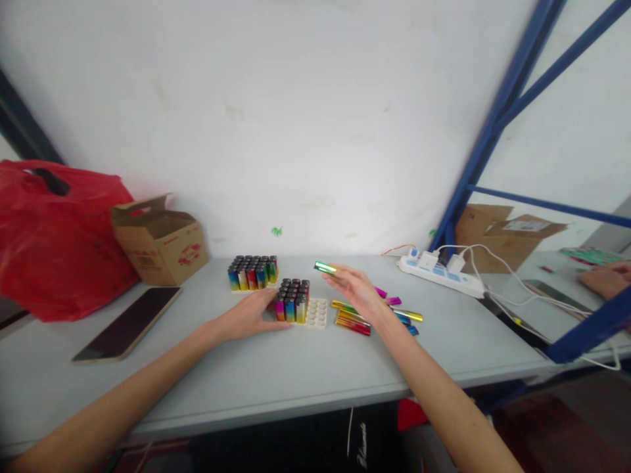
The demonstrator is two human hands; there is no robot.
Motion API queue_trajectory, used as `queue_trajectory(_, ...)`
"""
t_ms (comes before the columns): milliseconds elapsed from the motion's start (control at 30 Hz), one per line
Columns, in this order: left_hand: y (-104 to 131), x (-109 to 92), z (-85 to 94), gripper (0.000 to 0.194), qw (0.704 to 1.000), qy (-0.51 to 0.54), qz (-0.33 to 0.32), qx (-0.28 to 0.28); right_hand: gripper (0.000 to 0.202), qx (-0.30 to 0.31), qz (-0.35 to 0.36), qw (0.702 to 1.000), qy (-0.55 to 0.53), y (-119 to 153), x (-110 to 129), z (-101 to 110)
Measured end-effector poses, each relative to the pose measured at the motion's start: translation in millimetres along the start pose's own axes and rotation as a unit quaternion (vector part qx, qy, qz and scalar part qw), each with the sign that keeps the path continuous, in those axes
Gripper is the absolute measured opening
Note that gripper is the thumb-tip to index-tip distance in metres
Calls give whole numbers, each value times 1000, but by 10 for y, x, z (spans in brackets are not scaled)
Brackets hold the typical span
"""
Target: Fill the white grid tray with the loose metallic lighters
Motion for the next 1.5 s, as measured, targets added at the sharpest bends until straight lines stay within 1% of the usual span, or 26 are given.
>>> queue_trajectory(100, -4, 9, -8, 61, 1000, -4, -5, -1, 23, 1, 6, 1000, -4, 9, -7, 19)
queue_trajectory(233, -5, 27, -20, 64, 1000, -9, -12, -1, 25, 5, -26, 1000, -1, 29, -31, 21)
queue_trajectory(333, -3, 28, -20, 63, 1000, 1, -13, -1, 32, 7, -32, 999, 13, 30, -45, -3)
queue_trajectory(467, -7, 42, -33, 65, 1000, 3, -8, -3, 37, 36, -25, 997, 57, -29, -65, -75)
queue_trajectory(633, -5, 38, -37, 68, 1000, -8, -1, 2, 41, 59, -21, 989, 135, -209, -70, -148)
queue_trajectory(700, 0, 20, -25, 67, 1000, -8, -1, 6, 42, 46, -24, 981, 187, -282, -87, -153)
queue_trajectory(733, 1, 11, -19, 67, 1000, -6, 0, 8, 44, 29, -20, 975, 221, -309, -96, -147)
queue_trajectory(867, 3, 0, -5, 66, 1000, -1, 2, 8, 57, -48, 31, 928, 368, -319, -124, -127)
queue_trajectory(933, 1, 2, -10, 64, 1000, -3, -4, 8, 56, -55, 41, 910, 410, -288, -142, -132)
queue_trajectory(1033, -2, 10, -19, 63, 1000, -4, -11, 8, 48, -37, 35, 901, 430, -245, -156, -137)
queue_trajectory(1133, -1, 15, -22, 64, 1000, -4, -9, 6, 43, -33, 48, 896, 441, -213, -134, -131)
queue_trajectory(1267, -1, 18, -22, 66, 1000, -7, -5, 7, 50, -28, 63, 892, 447, -156, -110, -132)
queue_trajectory(1333, -2, 22, -23, 67, 1000, -7, -5, 7, 52, -5, 57, 897, 439, -123, -105, -147)
queue_trajectory(1400, -5, 27, -25, 65, 1000, -6, -7, 6, 48, 38, 52, 900, 430, -95, -97, -179)
queue_trajectory(1433, -5, 28, -27, 65, 1000, -5, -9, 7, 46, 60, 59, 896, 437, -82, -85, -199)
queue_trajectory(1467, -6, 29, -29, 64, 1000, -4, -10, 7, 44, 77, 73, 884, 455, -71, -68, -218)
queue_trajectory(1500, -5, 29, -29, 64, 1000, -4, -11, 7, 43, 87, 95, 865, 485, -62, -48, -234)
Point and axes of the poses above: each hand's wrist, its own y-axis away from the middle knuckle, its own z-axis out of the back of the hand, x = y × z, the point moved 4 cm from there along -y, towards the middle knuckle, and after that the axes turned 7 degrees about x, right-handed, at the moved point
